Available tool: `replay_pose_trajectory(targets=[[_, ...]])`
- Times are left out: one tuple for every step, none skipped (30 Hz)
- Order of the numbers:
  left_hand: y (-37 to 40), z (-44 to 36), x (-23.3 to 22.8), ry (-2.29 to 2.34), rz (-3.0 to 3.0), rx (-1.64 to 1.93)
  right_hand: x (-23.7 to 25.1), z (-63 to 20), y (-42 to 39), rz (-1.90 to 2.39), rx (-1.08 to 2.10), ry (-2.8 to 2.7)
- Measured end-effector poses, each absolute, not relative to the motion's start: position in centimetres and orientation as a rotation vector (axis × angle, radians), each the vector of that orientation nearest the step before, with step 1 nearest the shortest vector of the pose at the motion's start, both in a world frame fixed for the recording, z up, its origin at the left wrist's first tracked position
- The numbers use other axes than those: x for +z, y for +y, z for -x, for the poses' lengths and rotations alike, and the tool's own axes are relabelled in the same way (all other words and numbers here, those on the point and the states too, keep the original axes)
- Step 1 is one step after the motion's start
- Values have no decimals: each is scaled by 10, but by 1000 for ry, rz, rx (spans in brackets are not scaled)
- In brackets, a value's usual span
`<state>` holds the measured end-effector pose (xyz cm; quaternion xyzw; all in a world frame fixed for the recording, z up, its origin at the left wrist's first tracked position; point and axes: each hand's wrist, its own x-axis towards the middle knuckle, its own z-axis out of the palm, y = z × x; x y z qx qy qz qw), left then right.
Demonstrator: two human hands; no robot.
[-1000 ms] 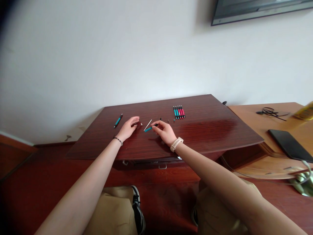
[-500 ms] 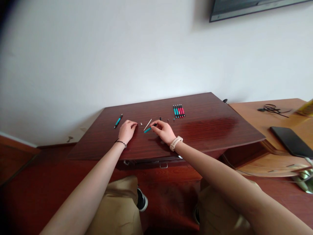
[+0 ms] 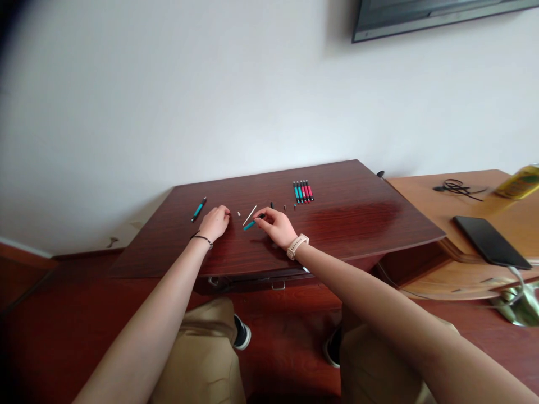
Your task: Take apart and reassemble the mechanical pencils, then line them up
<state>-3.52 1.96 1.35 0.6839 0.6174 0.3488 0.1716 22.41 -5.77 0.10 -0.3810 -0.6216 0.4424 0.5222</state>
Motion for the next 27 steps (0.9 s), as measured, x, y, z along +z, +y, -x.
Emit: replay_pose_trajectory(targets=[[20,36,14,1776,-1975,960,1,-224,-58,907,1053,-1496],[20,36,14,1794,-2019,935,1,-224,-58,902,1046,-1503],[20,37,14,1804,-2065,917,0,-224,-57,898,1043,-1508],[19,38,14,1810,-2106,913,0,-224,-57,897,1044,-1509],[18,39,14,1816,-2139,918,-1,-224,-57,898,1046,-1507],[17,40,13,1828,-2167,921,-1,-224,-57,900,1051,-1500],[16,41,12,1845,-2193,914,-2,-225,-57,901,1054,-1493],[15,42,12,1865,-2218,900,-2,-225,-57,900,1058,-1486],[14,44,10,1882,-2242,884,-2,-225,-57,898,1060,-1479],[14,45,9,1891,-2262,875,-2,-225,-57,896,1063,-1474],[15,46,7,1884,-2277,876,-2,-225,-57,892,1067,-1471],[16,46,5,1864,-2285,890,-2,-224,-58,889,1071,-1468],[17,47,4,1839,-2290,905,-1,-224,-59,884,1075,-1467],[18,47,2,1816,-2295,913,0,-224,-59,878,1077,-1468],[19,47,1,1798,-2301,911,0,-224,-60,873,1078,-1473],[20,47,0,1789,-2309,900,1,-223,-60,870,1077,-1480],[21,47,-1,1786,-2317,880,1,-223,-60,869,1073,-1490],[21,46,-1,1790,-2327,859,1,-223,-60,870,1069,-1500],[22,45,-2,1796,-2335,840,1,-223,-60,872,1064,-1509],[22,45,-1,1805,-2340,828,1,-222,-60,875,1058,-1515],[22,44,-1,1812,-2341,823,0,-222,-60,879,1053,-1518],[22,44,-1,1818,-2338,824,0,-222,-60,884,1046,-1521],[22,44,-1,1820,-2333,828,0,-222,-60,891,1040,-1525],[22,44,-1,1822,-2323,834,1,-222,-60,898,1035,-1527],[23,44,-1,1824,-2311,840,1,-223,-60,904,1032,-1530],[23,45,-1,1824,-2300,844,2,-223,-61,908,1030,-1531],[23,45,-2,1824,-2290,848,3,-223,-61,910,1030,-1532]])
